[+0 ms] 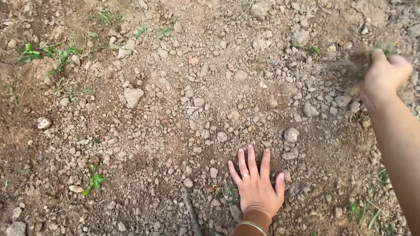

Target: Picking up small pieces of trash and debris from a dirt ground surface by hand

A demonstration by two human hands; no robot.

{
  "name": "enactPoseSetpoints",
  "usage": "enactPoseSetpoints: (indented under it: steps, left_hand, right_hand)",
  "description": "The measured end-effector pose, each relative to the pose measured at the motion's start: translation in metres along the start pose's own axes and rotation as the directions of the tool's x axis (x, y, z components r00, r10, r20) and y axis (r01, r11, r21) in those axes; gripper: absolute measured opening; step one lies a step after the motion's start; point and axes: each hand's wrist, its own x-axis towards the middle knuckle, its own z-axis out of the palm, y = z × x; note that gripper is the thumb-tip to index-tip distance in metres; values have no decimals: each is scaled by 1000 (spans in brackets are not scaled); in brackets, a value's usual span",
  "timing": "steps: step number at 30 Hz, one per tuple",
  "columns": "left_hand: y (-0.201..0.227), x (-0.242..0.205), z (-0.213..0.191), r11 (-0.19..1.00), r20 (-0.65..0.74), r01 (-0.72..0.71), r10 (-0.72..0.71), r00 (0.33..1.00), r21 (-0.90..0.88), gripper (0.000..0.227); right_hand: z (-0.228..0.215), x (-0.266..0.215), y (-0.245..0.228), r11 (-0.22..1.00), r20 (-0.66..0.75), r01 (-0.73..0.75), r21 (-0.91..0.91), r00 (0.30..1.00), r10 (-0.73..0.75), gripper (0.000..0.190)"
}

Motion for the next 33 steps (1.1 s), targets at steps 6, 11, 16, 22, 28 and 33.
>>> enactPoseSetpoints:
  steps: [6, 11, 16, 22, 28, 33]
  left_hand:
    - [-1, -2, -1, 1000, -12, -1, 1, 1000, -28, 64]
    - [-1, -3, -1, 1000, 10, -3, 3, 1000, -21, 64]
    - [2, 0, -5, 999, -22, 9, -10, 1000, -37, 62]
    - [1, -2, 1, 1000, -32, -1, 2, 999, 4, 63]
    - [1, 0, -5, 996, -54, -6, 2, 999, -87, 63]
    - [0, 0, -8, 995, -11, 1, -2, 1000, -99, 64]
  right_hand:
    - [62, -87, -115, 881, 369, -22, -473, 903, 221, 46]
    - [86, -69, -69, 839, 330, -29, -544, 911, 246, 16]
    - [79, -42, 11, 582, 506, 712, -393, 695, -510, 18]
    - [62, -56, -27, 817, 427, 312, -485, 900, -91, 57]
    - [89, -50, -51, 802, 315, 47, -596, 932, 179, 29]
    - [97, -31, -5, 934, 119, 47, -354, 993, -5, 15]
